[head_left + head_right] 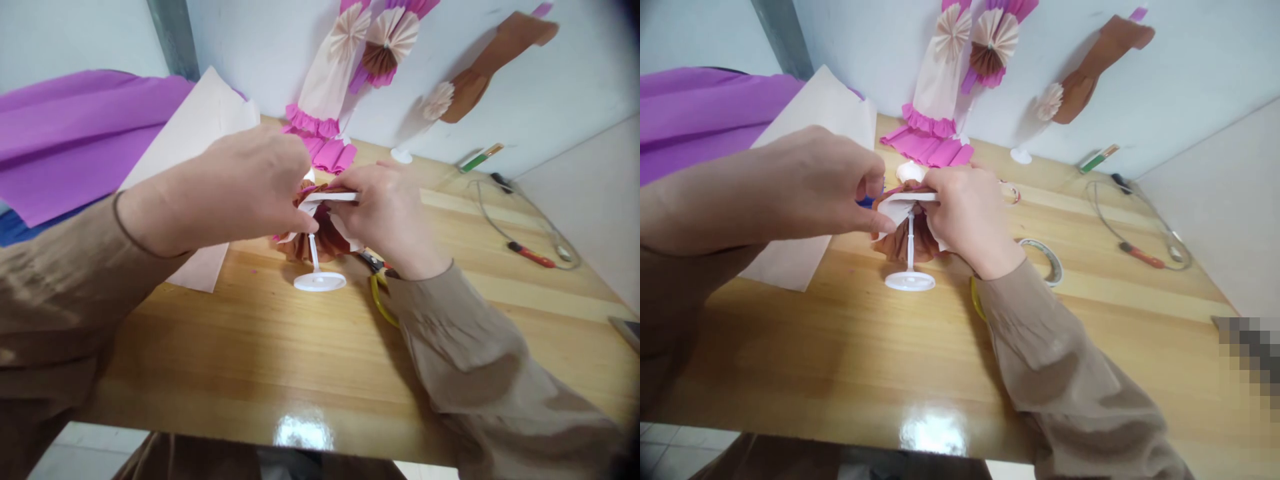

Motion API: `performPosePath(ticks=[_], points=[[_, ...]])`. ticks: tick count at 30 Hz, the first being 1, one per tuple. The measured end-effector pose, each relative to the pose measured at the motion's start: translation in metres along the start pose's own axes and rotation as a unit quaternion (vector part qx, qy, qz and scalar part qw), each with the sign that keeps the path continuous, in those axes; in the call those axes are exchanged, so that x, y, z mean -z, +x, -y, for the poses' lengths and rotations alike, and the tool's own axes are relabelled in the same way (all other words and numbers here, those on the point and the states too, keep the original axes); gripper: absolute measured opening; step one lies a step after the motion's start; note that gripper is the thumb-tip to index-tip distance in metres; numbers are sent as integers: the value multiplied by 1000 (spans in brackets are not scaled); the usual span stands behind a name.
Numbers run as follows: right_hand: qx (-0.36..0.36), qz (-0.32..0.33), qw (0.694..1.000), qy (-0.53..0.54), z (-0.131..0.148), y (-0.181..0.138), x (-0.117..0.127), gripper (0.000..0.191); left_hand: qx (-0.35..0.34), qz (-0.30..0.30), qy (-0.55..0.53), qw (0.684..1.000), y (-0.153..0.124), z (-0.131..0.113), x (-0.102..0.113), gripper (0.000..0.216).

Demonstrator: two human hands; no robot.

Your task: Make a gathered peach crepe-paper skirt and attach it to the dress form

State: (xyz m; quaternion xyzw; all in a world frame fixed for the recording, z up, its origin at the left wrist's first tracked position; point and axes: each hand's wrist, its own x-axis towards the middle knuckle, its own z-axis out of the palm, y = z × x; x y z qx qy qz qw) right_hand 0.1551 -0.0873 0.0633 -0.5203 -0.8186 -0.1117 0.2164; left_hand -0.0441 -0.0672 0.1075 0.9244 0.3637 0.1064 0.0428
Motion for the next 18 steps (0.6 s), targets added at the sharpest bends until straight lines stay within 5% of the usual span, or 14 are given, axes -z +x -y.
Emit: performPosePath(ticks=[6, 14, 18], points=[[18, -18, 1000, 10, -5, -2, -4, 13, -16, 94, -4, 995, -10, 19, 8, 30], [106, -89, 990, -10, -11, -7, -11, 16, 41, -103, -1, 994, -10, 1, -34, 23], [156, -94, 983, -14, -11, -7, -9, 15, 44, -102, -2, 994, -10, -2, -45, 23]])
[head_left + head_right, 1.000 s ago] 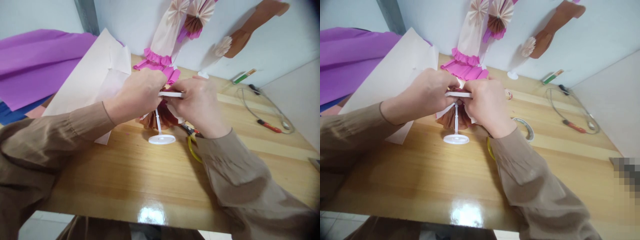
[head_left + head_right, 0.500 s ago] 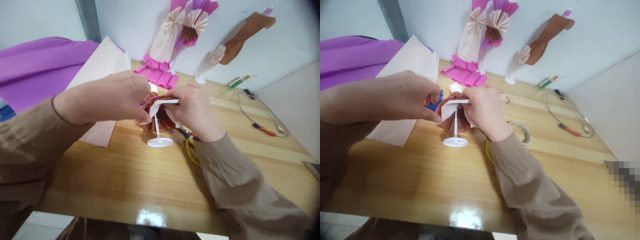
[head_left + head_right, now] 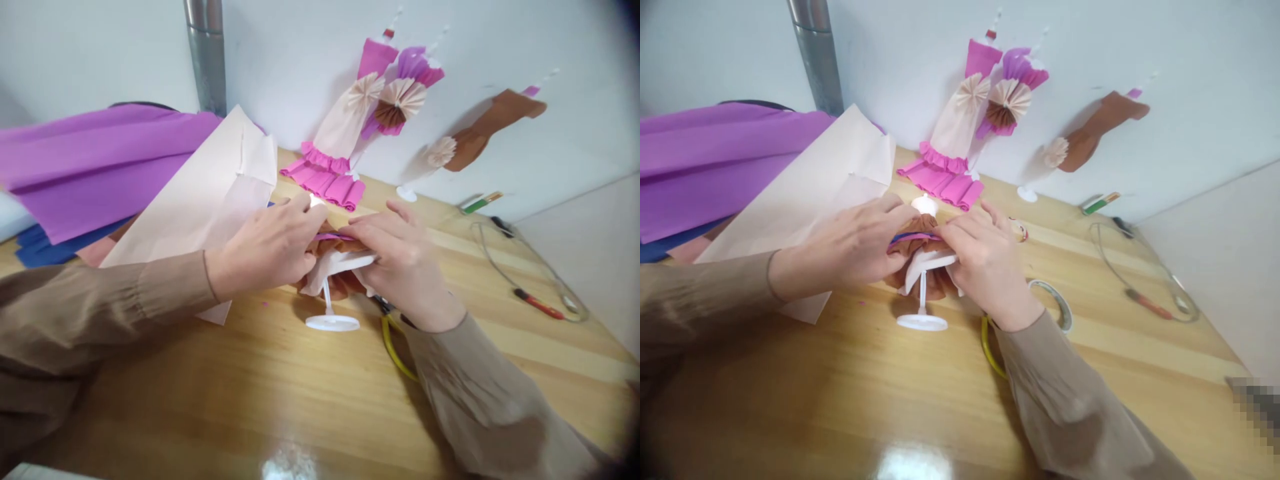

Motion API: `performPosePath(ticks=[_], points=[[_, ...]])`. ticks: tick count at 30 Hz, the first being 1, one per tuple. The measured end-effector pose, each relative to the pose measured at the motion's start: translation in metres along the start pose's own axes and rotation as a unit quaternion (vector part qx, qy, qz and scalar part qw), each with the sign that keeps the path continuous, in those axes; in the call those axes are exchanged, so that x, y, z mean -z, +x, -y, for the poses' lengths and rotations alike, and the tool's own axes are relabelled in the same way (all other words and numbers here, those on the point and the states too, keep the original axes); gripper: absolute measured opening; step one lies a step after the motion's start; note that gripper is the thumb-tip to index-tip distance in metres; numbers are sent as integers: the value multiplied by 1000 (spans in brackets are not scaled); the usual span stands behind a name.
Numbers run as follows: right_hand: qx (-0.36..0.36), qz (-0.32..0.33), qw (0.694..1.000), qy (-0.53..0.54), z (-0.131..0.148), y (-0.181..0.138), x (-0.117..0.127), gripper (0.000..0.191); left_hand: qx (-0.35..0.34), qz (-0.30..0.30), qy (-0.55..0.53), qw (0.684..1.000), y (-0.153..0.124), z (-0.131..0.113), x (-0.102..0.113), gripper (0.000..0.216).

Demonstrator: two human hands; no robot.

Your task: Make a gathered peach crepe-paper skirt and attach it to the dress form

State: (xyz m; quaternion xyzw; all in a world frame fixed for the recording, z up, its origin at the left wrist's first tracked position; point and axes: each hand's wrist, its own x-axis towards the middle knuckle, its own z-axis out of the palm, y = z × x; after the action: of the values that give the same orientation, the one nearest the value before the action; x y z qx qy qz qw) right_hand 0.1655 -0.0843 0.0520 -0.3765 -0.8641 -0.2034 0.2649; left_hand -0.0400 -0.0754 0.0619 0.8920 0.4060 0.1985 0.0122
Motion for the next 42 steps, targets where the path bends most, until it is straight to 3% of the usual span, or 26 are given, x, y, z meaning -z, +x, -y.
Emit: performPosePath(ticks=[5, 10, 15, 24, 31, 34, 38, 42], points=[[17, -3, 1000, 9, -2, 1, 1, 16, -29, -6, -68, 997, 6, 9, -4, 23], [-33, 54, 996, 60, 0, 1, 7, 25, -11, -3, -115, 993, 15, 11, -6, 23], [-78, 106, 987, 89, 7, 5, 20, 44, -14, -18, -72, 997, 22, 11, -5, 25], [-79, 149, 986, 9, 19, 7, 30, 72, -5, 22, -42, 999, 23, 4, 3, 25], [-97, 122, 988, 15, 26, 7, 16, 62, -13, 12, -61, 998, 22, 4, 1, 26], [-59, 100, 992, 47, 29, 8, 18, 57, -2, -6, -69, 998, 22, 5, 0, 23], [18, 96, 992, 78, 32, 12, 25, 33, 5, 3, -68, 998, 22, 5, 1, 23], [23, 83, 994, 60, 30, 12, 24, 17, 13, 21, -58, 998, 22, 4, 3, 26]])
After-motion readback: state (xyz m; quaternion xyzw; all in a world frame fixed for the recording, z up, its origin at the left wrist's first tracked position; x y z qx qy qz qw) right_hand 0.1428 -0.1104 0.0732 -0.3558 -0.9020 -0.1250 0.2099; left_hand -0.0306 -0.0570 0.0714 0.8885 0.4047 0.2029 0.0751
